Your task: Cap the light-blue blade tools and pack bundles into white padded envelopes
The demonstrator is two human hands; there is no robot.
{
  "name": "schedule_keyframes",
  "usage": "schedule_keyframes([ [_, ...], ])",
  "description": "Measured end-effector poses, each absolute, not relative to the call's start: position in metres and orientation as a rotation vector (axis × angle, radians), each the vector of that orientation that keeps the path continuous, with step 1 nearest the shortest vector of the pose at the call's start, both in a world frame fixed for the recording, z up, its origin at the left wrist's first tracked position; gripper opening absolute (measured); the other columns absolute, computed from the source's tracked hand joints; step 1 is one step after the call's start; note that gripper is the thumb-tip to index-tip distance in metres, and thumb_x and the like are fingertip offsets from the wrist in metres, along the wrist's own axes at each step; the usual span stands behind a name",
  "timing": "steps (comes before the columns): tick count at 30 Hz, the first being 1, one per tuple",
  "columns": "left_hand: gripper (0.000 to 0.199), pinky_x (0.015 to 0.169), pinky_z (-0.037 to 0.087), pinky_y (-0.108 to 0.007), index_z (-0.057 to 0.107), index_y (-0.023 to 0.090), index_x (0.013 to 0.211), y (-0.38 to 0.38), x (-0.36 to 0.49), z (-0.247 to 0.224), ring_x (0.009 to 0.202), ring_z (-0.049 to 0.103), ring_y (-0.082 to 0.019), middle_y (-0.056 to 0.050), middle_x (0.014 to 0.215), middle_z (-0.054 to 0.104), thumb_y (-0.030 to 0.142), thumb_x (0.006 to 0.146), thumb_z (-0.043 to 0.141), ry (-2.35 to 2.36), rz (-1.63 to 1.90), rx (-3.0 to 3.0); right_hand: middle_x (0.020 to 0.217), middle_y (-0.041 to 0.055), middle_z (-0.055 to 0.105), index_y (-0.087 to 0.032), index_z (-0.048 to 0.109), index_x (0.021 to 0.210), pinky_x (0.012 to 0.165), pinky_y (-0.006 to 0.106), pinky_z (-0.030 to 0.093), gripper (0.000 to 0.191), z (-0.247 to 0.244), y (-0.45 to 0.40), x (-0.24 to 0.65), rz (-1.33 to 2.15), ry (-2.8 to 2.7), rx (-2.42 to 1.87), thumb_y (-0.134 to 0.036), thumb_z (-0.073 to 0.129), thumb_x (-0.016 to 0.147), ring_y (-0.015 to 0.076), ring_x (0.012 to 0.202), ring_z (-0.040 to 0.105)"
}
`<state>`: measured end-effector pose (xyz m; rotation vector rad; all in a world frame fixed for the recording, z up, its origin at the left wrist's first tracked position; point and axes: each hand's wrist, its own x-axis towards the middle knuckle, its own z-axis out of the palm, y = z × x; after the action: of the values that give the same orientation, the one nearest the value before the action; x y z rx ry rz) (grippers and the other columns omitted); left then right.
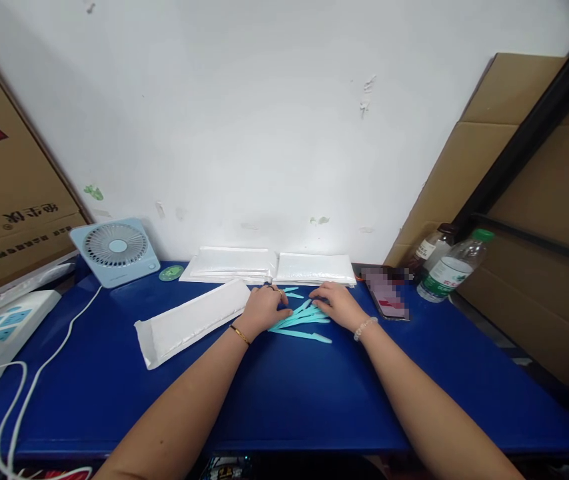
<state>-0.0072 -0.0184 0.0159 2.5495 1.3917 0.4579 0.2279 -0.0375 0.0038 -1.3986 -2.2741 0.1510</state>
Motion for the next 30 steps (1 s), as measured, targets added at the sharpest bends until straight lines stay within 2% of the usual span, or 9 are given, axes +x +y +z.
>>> schedule_keyframes([
  [6,0.017,0.07,0.042,-0.025,0.067,0.022,0.072,-0.023,0.001,0.018,0.077,0.061,-0.016,-0.001,0.083,0.069,0.028,0.079,0.054,1.36,0.256,2.474,0.092,0.0061,0.06,-0.021,0.067,0.093,0.081,0.034,0.043,0.013,0.0,-0.036,0.224,0.246,-2.299,-1.413,-0.024,0.06,0.082,0.0213,0.093,0.056],
  [12,0.019,0.064,0.041,-0.023,0.067,0.023,0.076,-0.024,0.001,0.017,0.073,0.061,-0.015,0.001,0.08,0.07,0.04,0.075,0.059,1.333,0.291,2.421,0.096,0.0061,0.059,-0.021,0.065,0.094,0.08,0.033,0.044,0.014,0.001,-0.036,0.225,0.314,-2.291,-1.38,-0.021,0.06,0.082,0.0201,0.092,0.056],
  [17,0.017,0.061,0.04,-0.023,0.067,0.022,0.077,-0.026,0.003,0.017,0.073,0.062,-0.015,0.0,0.081,0.07,0.033,0.079,0.055,1.361,0.249,2.381,0.091,0.0057,0.06,-0.02,0.066,0.091,0.076,0.031,0.044,0.011,0.002,-0.037,0.221,0.312,-2.275,-1.36,-0.023,0.061,0.081,0.0193,0.087,0.056],
  [20,0.017,0.068,0.041,-0.026,0.067,0.021,0.077,-0.024,0.004,0.018,0.077,0.062,-0.017,-0.002,0.085,0.069,0.028,0.081,0.053,1.423,0.317,2.466,0.082,0.0035,0.061,-0.02,0.066,0.082,0.07,0.028,0.043,0.006,0.006,-0.038,0.223,0.37,-2.255,-1.349,-0.023,0.062,0.08,0.0171,0.078,0.056],
  [24,0.016,0.081,0.039,-0.034,0.066,0.022,0.079,-0.017,-0.003,0.02,0.09,0.06,-0.021,-0.004,0.088,0.068,0.025,0.084,0.051,1.559,0.546,2.607,0.075,0.0021,0.062,-0.019,0.066,0.075,0.064,0.027,0.042,0.009,0.008,-0.034,0.241,0.353,-2.106,-1.43,-0.023,0.061,0.08,0.0153,0.069,0.055],
  [30,0.015,0.086,0.038,-0.035,0.065,0.023,0.093,-0.013,-0.011,0.021,0.102,0.055,-0.022,-0.005,0.1,0.066,0.031,0.084,0.055,1.681,0.574,2.558,0.085,0.0035,0.062,-0.021,0.068,0.084,0.069,0.028,0.044,0.011,0.005,-0.032,0.265,0.309,-2.043,-1.523,-0.027,0.061,0.08,0.0165,0.074,0.056],
])
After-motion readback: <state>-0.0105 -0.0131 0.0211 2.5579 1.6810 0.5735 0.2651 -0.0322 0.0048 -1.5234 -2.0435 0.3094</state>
